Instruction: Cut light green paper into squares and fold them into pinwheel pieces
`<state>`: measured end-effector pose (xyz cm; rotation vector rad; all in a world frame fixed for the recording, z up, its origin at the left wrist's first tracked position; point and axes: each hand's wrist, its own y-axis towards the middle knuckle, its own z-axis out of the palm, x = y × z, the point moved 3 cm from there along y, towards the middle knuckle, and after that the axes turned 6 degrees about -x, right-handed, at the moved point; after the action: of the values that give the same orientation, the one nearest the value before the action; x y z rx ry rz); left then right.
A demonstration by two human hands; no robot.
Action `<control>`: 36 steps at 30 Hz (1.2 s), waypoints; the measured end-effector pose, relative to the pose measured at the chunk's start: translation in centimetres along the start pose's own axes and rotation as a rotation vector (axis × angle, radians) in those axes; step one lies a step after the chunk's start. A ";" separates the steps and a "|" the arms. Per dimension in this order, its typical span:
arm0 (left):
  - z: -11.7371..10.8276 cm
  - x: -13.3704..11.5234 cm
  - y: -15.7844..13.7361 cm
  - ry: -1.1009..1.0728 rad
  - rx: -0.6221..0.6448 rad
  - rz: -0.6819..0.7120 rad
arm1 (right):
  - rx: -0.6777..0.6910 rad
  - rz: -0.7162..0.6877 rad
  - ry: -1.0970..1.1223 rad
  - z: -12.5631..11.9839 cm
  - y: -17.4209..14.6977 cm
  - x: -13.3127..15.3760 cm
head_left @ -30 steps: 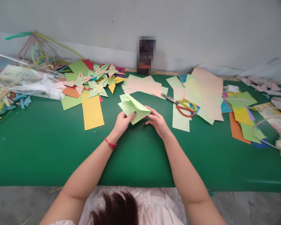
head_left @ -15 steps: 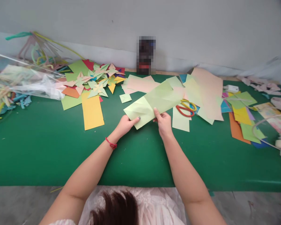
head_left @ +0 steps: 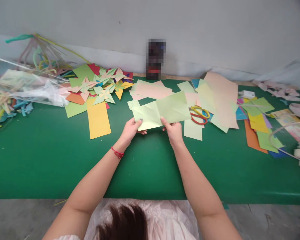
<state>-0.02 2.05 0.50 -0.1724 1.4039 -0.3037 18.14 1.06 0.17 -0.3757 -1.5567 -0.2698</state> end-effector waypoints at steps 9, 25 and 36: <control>0.0 -0.3 -0.2 0.054 -0.051 0.068 | -0.030 -0.014 -0.035 -0.3 -0.2 0.6; -0.2 -0.9 -0.3 -0.062 -0.062 0.147 | 0.039 -0.011 -0.082 -0.3 0.4 -0.7; 1.3 -0.3 -0.4 0.077 0.031 0.159 | 0.306 -0.025 -0.135 1.4 -1.0 0.3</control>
<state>1.18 1.65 1.14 -0.0240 1.4787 -0.2018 16.47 0.68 0.49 -0.1367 -1.7054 -0.0233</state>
